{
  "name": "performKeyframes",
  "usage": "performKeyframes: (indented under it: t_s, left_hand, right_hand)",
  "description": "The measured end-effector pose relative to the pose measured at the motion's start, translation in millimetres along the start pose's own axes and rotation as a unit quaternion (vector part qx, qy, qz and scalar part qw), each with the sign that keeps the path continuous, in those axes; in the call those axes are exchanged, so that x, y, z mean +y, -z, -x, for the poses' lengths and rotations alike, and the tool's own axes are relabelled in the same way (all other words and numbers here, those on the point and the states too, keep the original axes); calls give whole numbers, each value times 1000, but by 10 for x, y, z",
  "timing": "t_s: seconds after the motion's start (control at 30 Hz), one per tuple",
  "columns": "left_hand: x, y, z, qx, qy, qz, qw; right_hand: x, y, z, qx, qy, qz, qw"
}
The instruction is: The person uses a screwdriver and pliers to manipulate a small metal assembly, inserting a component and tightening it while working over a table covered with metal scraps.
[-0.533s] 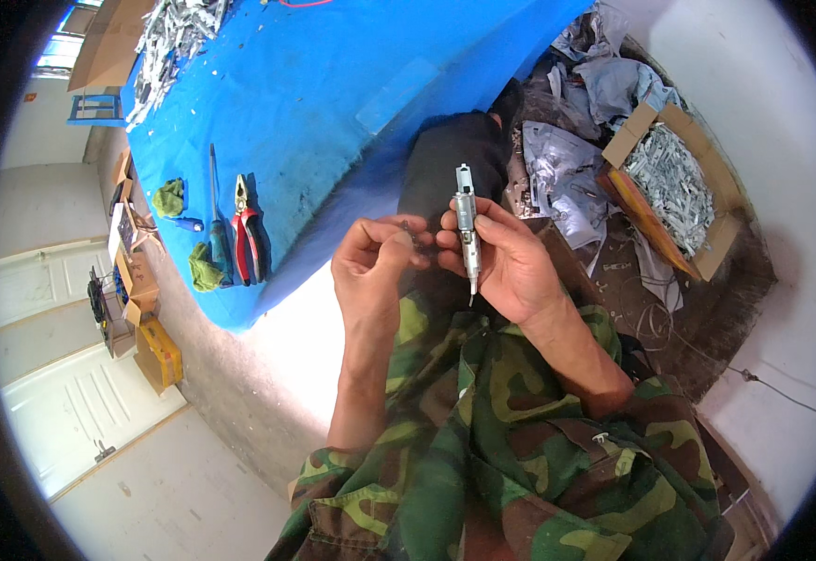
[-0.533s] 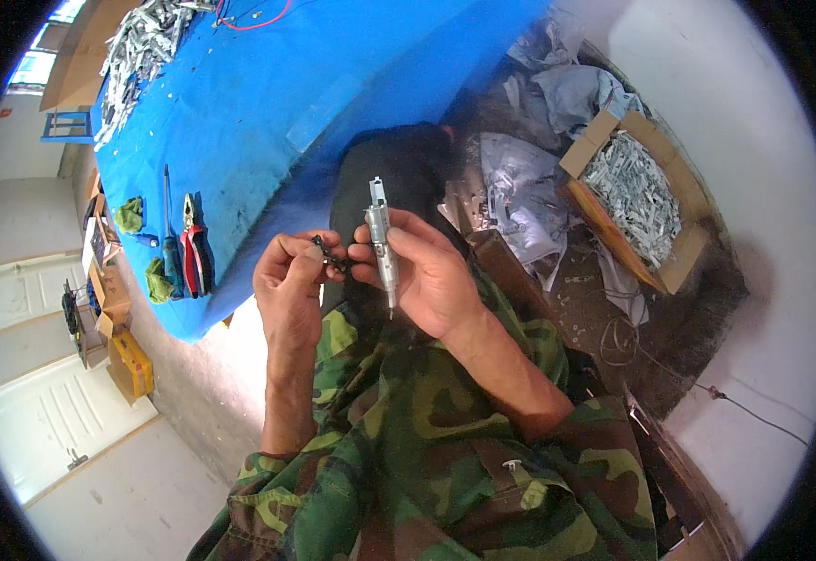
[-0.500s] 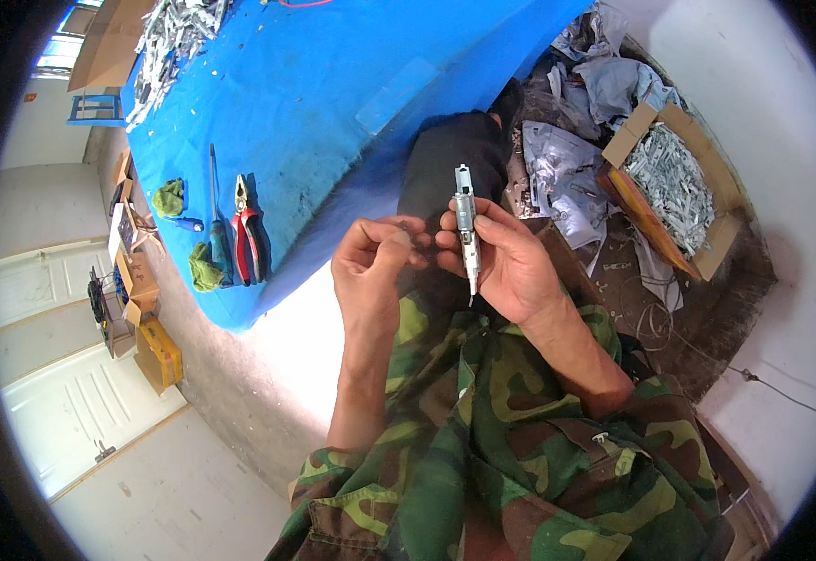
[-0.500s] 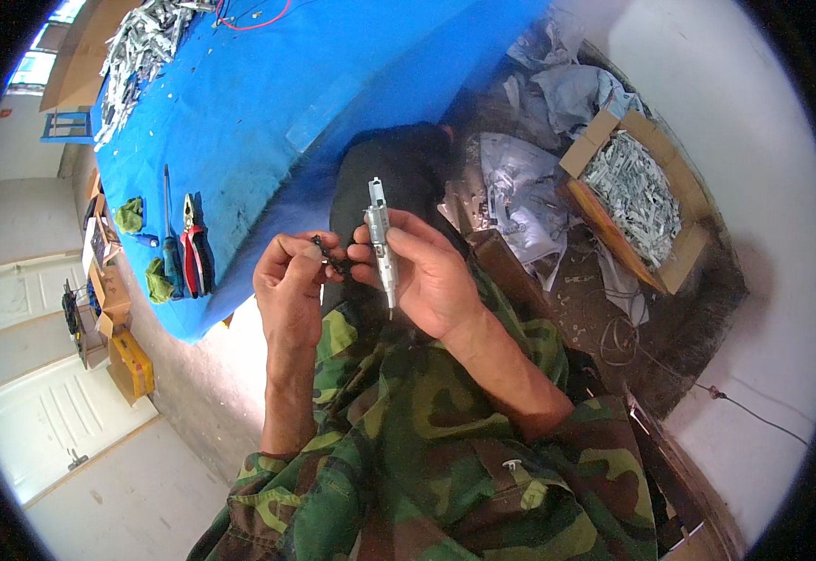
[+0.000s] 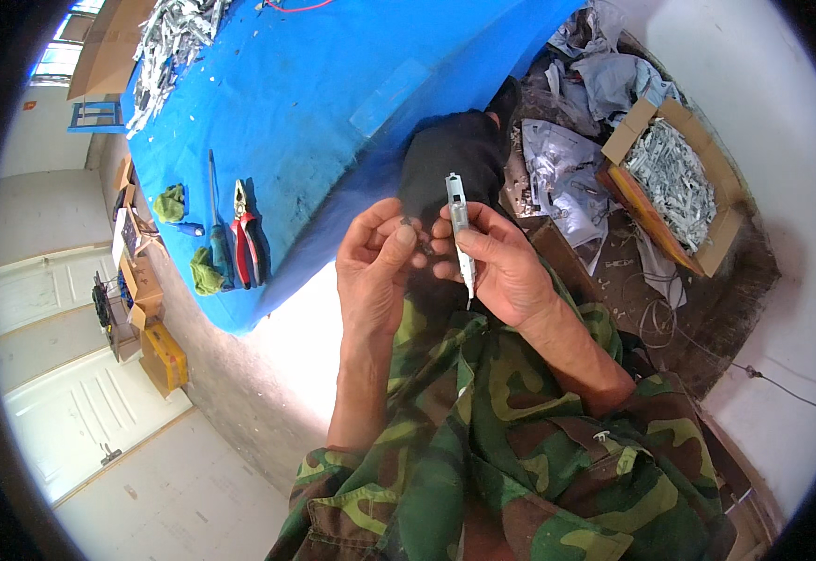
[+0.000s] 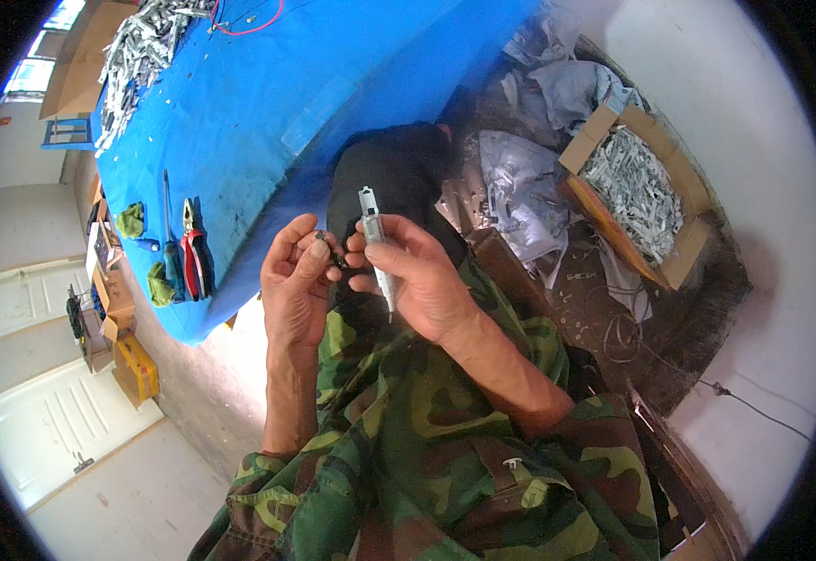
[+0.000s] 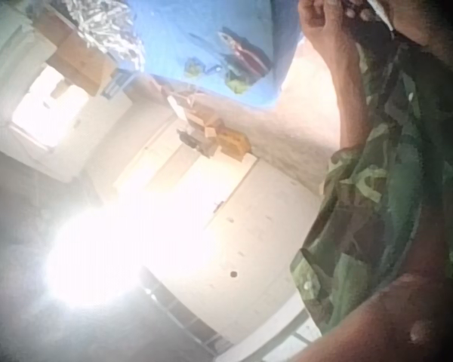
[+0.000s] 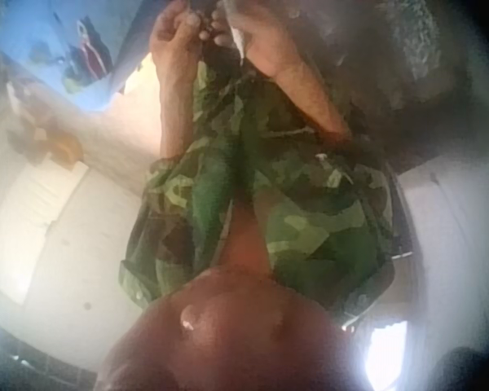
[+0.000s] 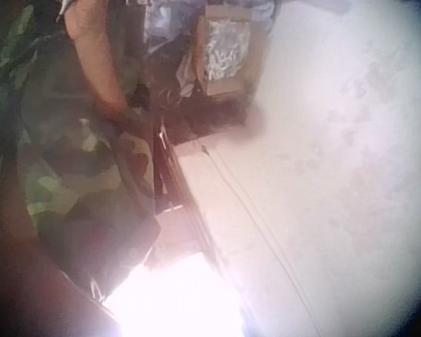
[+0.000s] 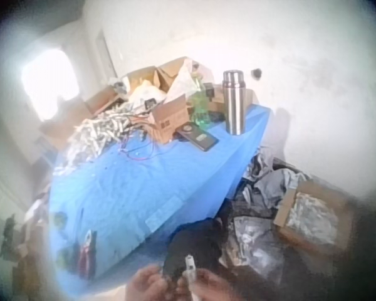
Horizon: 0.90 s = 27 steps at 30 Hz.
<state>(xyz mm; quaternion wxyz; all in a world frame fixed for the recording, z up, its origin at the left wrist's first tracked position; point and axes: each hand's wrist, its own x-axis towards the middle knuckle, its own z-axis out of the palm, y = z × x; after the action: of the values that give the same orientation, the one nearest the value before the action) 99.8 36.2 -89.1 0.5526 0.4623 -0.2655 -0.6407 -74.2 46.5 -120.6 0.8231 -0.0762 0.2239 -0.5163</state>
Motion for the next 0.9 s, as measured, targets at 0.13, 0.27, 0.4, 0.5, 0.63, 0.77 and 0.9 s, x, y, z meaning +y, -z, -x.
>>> performKeyframes:
  t_s: [0.13, 0.27, 0.4, 0.5, 0.63, 0.77, 0.9]
  left_hand:
    - [-45, 24, 1, -3, -14, 5, 1000]
    - [-51, 1, 8, -4, -13, 16, 1000]
    - [-58, -30, 35, 3, 6, 40, 999]
    - [-100, -1, 17, 5, 16, 47, 999]
    - [-100, 21, 29, -8, 19, 54, 998]
    - [-57, -10, 42, -3, 23, 51, 998]
    - [-67, 0, 29, -13, 24, 48, 998]
  right_hand:
    - [10, -43, 25, 14, 18, 57, 998]
    - [-3, -102, 30, 43, 39, 135, 989]
    - [-5, -128, 34, 54, 46, 164, 984]
    - [-7, -103, 32, 56, 46, 148, 986]
    - [-46, -99, 48, 65, 31, 116, 991]
    - [-60, -77, 63, 62, 9, 70, 996]
    - [-69, -15, 63, 49, -1, 49, 998]
